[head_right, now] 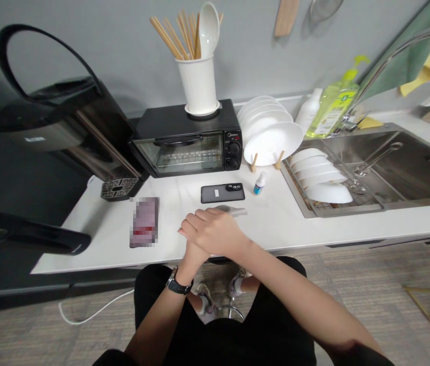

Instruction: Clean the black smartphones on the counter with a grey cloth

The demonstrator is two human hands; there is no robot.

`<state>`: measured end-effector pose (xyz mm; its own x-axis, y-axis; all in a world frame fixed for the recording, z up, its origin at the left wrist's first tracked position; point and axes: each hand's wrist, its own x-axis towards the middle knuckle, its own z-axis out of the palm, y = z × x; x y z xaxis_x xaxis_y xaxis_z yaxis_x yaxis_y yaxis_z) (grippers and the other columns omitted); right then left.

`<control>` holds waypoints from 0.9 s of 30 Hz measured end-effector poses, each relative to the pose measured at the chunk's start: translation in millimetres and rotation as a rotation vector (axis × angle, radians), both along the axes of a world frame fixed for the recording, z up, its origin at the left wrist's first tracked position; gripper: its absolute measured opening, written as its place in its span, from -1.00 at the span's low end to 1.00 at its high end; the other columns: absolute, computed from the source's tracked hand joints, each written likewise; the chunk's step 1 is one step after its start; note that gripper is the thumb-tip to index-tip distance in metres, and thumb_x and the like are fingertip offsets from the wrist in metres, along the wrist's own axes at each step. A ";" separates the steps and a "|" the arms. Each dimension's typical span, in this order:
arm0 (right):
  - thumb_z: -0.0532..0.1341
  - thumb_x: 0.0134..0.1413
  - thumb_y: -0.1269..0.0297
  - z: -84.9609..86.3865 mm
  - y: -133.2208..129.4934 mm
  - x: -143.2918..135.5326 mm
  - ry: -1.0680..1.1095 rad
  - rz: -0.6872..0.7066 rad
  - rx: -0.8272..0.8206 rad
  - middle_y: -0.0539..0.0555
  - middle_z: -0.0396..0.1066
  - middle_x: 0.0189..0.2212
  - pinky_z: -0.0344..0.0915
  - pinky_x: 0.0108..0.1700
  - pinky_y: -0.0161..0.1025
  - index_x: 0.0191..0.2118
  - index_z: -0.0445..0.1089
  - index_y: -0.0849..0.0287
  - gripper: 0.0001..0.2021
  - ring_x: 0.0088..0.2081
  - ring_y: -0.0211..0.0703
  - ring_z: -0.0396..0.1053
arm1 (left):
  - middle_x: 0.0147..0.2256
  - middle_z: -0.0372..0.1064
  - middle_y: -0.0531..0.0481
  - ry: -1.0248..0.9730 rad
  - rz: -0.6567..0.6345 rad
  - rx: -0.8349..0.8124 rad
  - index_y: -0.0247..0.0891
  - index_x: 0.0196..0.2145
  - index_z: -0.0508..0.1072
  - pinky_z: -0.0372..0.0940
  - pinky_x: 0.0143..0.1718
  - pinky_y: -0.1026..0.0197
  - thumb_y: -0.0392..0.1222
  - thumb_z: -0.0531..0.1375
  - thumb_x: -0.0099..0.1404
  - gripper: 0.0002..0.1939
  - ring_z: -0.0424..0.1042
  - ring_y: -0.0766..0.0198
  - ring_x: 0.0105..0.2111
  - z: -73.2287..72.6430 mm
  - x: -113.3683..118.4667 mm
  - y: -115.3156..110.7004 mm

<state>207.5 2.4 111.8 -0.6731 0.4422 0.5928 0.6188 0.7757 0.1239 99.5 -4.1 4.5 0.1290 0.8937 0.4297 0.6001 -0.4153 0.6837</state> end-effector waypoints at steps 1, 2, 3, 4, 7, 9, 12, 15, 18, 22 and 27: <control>0.07 0.49 0.22 -5.6 2.9 7.1 0.067 -0.018 0.058 0.04 0.46 -0.47 0.08 -0.37 -0.15 -0.39 0.46 0.17 -0.61 -0.42 -0.17 0.32 | -0.56 0.31 0.02 -0.011 -0.022 0.000 -0.25 -0.52 0.38 0.16 -0.47 0.23 -0.42 0.16 0.26 -0.79 0.33 0.26 -0.52 2.2 -1.0 -1.0; 0.05 0.50 0.15 -11.1 5.6 14.0 0.136 -0.064 0.090 0.05 0.44 -0.49 0.07 -0.38 -0.14 -0.41 0.44 0.17 -0.57 -0.42 -0.16 0.28 | -0.59 0.27 0.06 -0.031 -0.046 -0.003 -0.24 -0.57 0.34 0.14 -0.49 0.25 -0.41 0.18 0.24 -0.75 0.30 0.30 -0.55 4.8 -2.2 -1.7; 0.03 0.50 0.08 -16.5 7.9 20.0 0.197 -0.116 0.103 0.06 0.42 -0.50 0.06 -0.39 -0.14 -0.44 0.41 0.16 -0.53 -0.44 -0.16 0.25 | -0.62 0.24 0.09 -0.056 -0.071 -0.006 -0.24 -0.60 0.30 0.12 -0.51 0.26 -0.41 0.19 0.22 -0.72 0.27 0.33 -0.58 7.6 -3.4 -2.2; 0.03 0.49 0.02 -21.7 9.6 24.4 0.250 -0.150 0.108 0.06 0.40 -0.52 0.04 -0.41 -0.14 -0.46 0.38 0.15 -0.50 -0.45 -0.16 0.23 | -0.63 0.23 0.11 -0.088 -0.096 -0.011 -0.24 -0.63 0.28 0.11 -0.52 0.28 -0.40 0.20 0.22 -0.70 0.24 0.35 -0.59 10.1 -4.7 -2.4; 0.12 0.45 0.01 -38.0 11.1 29.2 0.372 -0.095 0.172 0.02 0.39 -0.55 0.03 -0.44 -0.15 -0.49 0.33 0.11 -0.54 -0.47 -0.18 0.20 | -0.59 0.35 0.08 -0.199 -0.194 -0.034 -0.28 -0.57 0.42 0.23 -0.48 0.29 -0.37 0.21 0.24 -0.77 0.33 0.33 -0.56 15.6 -10.0 -1.0; 0.17 0.42 0.03 -50.4 10.1 29.1 0.460 -0.004 0.230 -0.01 0.40 -0.57 0.06 -0.45 -0.17 -0.48 0.31 0.09 -0.58 -0.49 -0.20 0.20 | -0.38 0.57 -0.03 -0.233 -0.304 -0.087 -0.32 -0.26 0.59 0.41 -0.31 0.23 -0.36 0.21 0.28 -0.86 0.53 0.21 -0.38 18.2 -17.0 2.2; 0.15 0.42 0.00 -70.4 7.2 31.0 0.598 0.123 0.105 -0.02 0.42 -0.56 0.12 -0.45 -0.21 -0.49 0.28 0.06 -0.57 -0.52 -0.23 0.23 | 0.14 0.53 -0.14 -0.167 -0.496 -0.139 -0.21 0.27 0.42 0.38 0.20 0.04 -0.40 0.18 0.33 -0.44 0.53 0.08 0.12 23.0 -32.1 11.2; 0.07 0.46 0.00 -86.9 1.7 34.9 0.714 0.154 -0.093 -0.04 0.37 -0.59 0.19 -0.44 -0.24 -0.53 0.21 0.04 -0.53 -0.54 -0.24 0.25 | 0.31 0.35 -0.07 0.042 -0.640 -0.048 -0.10 0.31 0.38 0.15 0.42 -0.06 -0.46 0.11 0.39 -0.41 0.34 0.14 0.33 27.1 -44.8 19.9; -0.02 0.48 -0.03 -94.5 -7.1 38.2 0.842 0.054 -0.192 -0.02 0.35 -0.59 0.25 -0.41 -0.21 -0.53 0.20 0.03 -0.49 -0.53 -0.21 0.28 | 0.32 0.34 -0.06 0.228 -0.619 0.086 -0.12 0.33 0.35 0.21 0.40 -0.02 -0.42 0.06 0.47 -0.46 0.32 0.19 0.34 26.5 -47.7 20.5; 0.00 0.49 0.04 -98.4 -16.7 47.4 1.107 -0.210 -0.372 0.04 0.44 -0.45 0.30 -0.27 -0.18 -0.40 0.38 0.09 -0.56 -0.39 -0.15 0.39 | 0.24 0.44 -0.08 0.428 -0.410 0.217 -0.17 0.33 0.35 0.42 0.24 0.04 -0.36 0.10 0.50 -0.51 0.45 0.16 0.24 18.2 -39.9 9.1; -0.05 0.45 -0.16 -112.0 -8.3 76.4 1.527 -0.468 -0.484 -0.05 0.33 -0.49 0.26 -0.32 -0.24 -0.39 0.31 0.10 -0.49 -0.44 -0.22 0.31 | 0.28 0.39 -0.14 0.660 -0.193 0.132 -0.19 0.30 0.40 0.47 0.18 -0.05 -0.43 0.12 0.44 -0.48 0.42 0.05 0.27 13.0 -23.0 -5.5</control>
<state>283.9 -5.8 -0.2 0.5908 0.7514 0.2939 0.1112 0.2849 -0.9521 76.6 -9.6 17.4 0.5514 0.7742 0.3106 0.7798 -0.6107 0.1377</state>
